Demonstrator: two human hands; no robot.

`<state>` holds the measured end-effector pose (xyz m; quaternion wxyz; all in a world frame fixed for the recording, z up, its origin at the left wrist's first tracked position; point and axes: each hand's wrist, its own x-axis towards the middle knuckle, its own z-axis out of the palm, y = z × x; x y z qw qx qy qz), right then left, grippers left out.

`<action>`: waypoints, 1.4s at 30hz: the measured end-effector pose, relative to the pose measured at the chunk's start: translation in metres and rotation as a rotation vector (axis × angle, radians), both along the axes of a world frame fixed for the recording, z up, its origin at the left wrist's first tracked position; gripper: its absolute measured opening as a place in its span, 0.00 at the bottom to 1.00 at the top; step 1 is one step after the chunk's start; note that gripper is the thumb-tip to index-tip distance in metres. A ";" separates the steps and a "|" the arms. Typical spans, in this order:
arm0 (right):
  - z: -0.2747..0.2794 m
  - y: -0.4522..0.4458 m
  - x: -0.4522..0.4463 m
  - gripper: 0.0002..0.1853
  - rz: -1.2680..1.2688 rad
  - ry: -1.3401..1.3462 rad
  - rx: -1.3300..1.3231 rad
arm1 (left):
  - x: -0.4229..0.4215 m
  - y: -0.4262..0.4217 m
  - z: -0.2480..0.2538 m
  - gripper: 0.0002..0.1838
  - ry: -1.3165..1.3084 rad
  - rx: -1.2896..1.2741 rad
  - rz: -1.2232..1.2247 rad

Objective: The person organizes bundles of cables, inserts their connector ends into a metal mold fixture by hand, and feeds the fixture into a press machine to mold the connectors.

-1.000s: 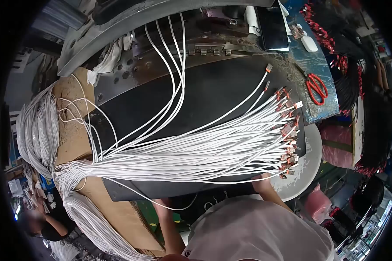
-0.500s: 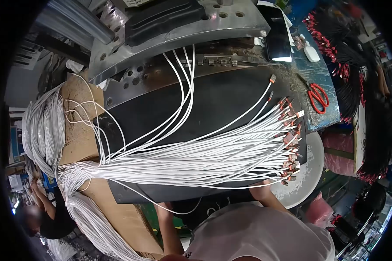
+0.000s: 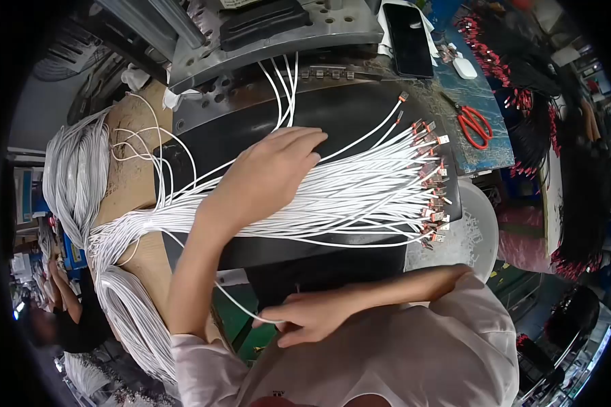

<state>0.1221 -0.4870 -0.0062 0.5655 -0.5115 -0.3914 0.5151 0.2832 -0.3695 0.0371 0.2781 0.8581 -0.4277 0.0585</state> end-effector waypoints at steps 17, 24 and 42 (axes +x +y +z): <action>0.081 -0.171 0.176 0.14 -0.501 -1.300 -0.757 | 0.006 0.078 0.046 0.14 0.296 0.407 -0.045; 0.076 -0.106 0.184 0.14 -0.324 -0.813 -0.388 | -0.009 0.073 0.033 0.09 0.178 0.124 -0.011; 0.137 -0.243 0.180 0.12 -0.776 -0.295 -0.589 | 0.030 0.006 0.050 0.13 1.199 -0.244 -0.100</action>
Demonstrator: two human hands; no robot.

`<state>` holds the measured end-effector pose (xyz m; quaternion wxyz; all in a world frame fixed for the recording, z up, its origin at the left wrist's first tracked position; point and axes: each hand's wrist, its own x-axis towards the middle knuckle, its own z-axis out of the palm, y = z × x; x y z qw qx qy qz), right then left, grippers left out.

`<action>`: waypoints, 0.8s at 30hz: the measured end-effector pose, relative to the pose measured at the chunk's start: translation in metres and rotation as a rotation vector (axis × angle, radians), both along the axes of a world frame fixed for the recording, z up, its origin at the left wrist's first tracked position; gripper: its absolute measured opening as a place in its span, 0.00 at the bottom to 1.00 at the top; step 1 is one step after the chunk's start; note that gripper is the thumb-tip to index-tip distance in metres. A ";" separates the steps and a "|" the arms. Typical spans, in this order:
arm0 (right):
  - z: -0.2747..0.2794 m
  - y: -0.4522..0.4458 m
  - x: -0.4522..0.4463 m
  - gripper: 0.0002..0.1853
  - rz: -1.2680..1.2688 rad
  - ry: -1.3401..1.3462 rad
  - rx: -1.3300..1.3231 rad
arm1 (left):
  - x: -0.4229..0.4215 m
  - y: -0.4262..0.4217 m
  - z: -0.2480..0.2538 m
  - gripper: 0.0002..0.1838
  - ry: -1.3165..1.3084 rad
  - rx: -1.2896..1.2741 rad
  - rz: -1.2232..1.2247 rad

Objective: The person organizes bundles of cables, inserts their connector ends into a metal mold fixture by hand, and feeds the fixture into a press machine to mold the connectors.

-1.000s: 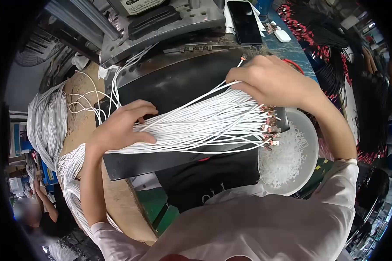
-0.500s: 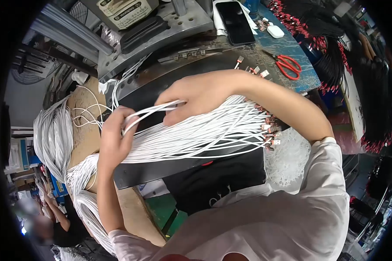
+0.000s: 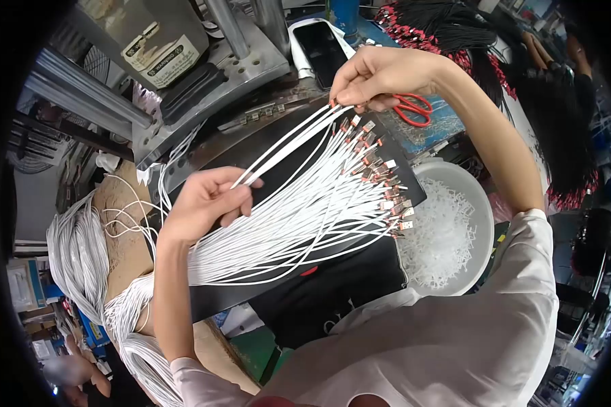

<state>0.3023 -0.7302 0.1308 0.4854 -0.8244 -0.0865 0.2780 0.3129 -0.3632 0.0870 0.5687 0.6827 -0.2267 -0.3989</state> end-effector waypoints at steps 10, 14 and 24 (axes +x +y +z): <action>-0.039 0.012 0.025 0.23 0.091 -0.231 -0.017 | -0.039 -0.113 -0.041 0.15 0.437 -0.366 0.109; -0.058 0.066 0.024 0.40 0.269 -0.275 0.055 | -0.034 -0.112 -0.041 0.09 0.350 -0.355 0.305; -0.116 0.121 0.057 0.19 -0.041 -0.788 -0.674 | -0.015 -0.026 -0.054 0.11 0.357 -0.333 0.315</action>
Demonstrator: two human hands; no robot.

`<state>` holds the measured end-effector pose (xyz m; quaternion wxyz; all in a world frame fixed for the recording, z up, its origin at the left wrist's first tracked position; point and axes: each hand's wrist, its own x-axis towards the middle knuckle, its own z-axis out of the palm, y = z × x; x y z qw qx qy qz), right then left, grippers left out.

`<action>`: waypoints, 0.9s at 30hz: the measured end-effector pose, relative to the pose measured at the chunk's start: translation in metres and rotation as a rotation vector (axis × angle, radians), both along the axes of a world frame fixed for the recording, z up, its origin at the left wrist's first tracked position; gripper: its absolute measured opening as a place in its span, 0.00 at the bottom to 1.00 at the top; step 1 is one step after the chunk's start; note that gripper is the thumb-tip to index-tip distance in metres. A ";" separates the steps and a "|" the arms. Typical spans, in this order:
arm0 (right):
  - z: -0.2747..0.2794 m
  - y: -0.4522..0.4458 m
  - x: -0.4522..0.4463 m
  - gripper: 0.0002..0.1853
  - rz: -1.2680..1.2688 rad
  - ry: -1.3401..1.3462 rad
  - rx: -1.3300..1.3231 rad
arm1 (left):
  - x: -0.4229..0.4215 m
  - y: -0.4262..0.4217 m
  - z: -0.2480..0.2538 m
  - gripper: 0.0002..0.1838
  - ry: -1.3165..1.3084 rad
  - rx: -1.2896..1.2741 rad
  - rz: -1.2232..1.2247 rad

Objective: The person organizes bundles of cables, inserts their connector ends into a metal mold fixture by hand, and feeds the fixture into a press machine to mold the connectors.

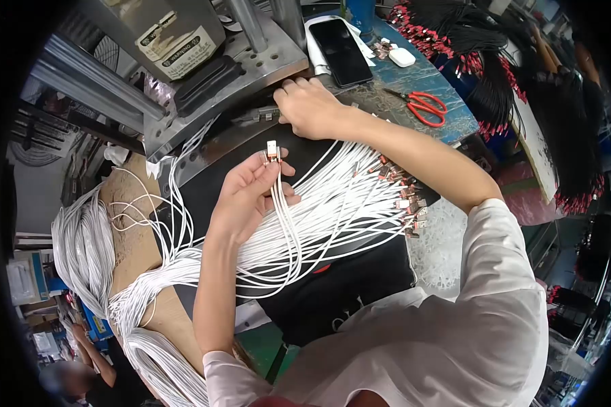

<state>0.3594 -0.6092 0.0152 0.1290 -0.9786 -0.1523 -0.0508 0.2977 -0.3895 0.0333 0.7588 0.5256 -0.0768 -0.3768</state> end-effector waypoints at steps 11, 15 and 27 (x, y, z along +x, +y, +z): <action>0.018 0.000 -0.043 0.18 -0.044 0.640 1.075 | 0.002 -0.021 -0.014 0.06 -0.117 0.257 0.209; 0.019 0.001 -0.047 0.17 -0.034 0.576 1.039 | 0.001 -0.025 -0.011 0.06 -0.092 0.282 0.282; 0.028 -0.007 -0.052 0.14 -0.126 0.622 1.080 | -0.007 -0.015 -0.009 0.12 -0.062 0.288 0.259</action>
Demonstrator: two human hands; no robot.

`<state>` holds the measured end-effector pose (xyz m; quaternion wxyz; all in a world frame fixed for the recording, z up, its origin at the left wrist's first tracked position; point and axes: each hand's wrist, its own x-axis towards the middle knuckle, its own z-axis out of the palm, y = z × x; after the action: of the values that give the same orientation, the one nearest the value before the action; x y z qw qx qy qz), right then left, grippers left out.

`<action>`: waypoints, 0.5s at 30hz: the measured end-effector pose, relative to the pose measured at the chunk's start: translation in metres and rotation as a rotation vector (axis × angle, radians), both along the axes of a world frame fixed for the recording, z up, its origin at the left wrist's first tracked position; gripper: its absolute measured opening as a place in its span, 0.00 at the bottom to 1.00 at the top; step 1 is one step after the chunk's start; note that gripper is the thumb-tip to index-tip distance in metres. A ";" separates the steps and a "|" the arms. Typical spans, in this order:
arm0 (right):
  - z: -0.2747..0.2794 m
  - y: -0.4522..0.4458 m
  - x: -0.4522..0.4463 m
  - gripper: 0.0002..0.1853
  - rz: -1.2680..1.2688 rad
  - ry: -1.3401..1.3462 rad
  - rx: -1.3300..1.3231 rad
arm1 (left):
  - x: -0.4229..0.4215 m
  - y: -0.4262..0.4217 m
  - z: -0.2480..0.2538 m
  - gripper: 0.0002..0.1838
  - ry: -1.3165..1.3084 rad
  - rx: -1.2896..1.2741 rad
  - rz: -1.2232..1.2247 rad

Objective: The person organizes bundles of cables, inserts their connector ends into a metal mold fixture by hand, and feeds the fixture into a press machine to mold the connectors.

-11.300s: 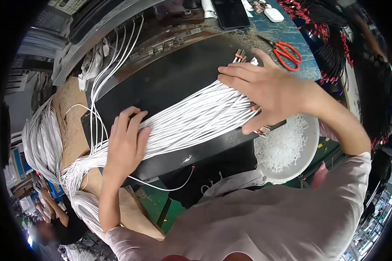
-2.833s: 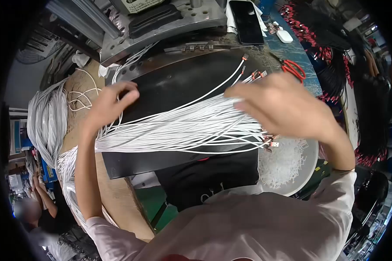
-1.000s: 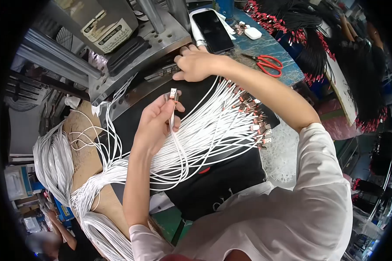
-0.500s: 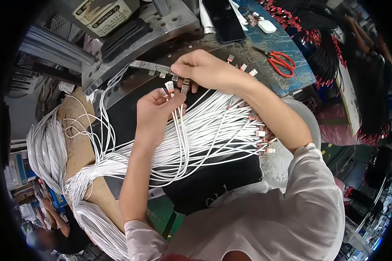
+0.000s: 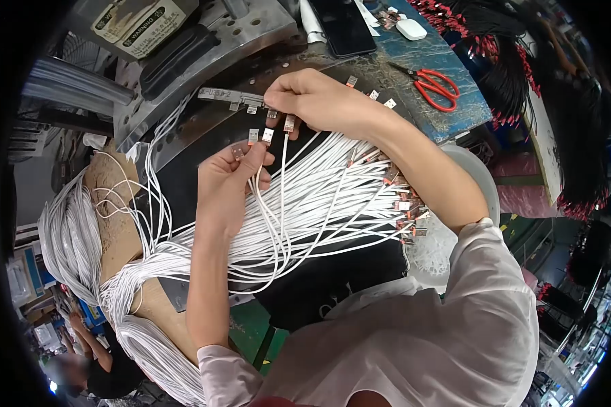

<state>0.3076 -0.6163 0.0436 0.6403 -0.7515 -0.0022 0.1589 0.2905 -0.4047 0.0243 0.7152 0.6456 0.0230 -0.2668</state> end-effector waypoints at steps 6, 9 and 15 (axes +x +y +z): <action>-0.009 0.000 0.002 0.15 0.071 -0.072 -0.045 | 0.002 -0.008 0.001 0.12 -0.008 -0.038 0.031; -0.009 0.001 -0.001 0.15 0.100 -0.116 -0.068 | 0.004 -0.011 -0.001 0.12 0.007 -0.063 0.040; -0.007 -0.009 0.005 0.14 0.104 -0.073 0.024 | 0.000 0.003 0.008 0.16 -0.019 0.024 -0.060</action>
<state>0.3127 -0.6251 0.0363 0.6396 -0.7479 -0.0667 0.1644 0.2902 -0.4020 0.0323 0.6992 0.6570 0.0000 -0.2818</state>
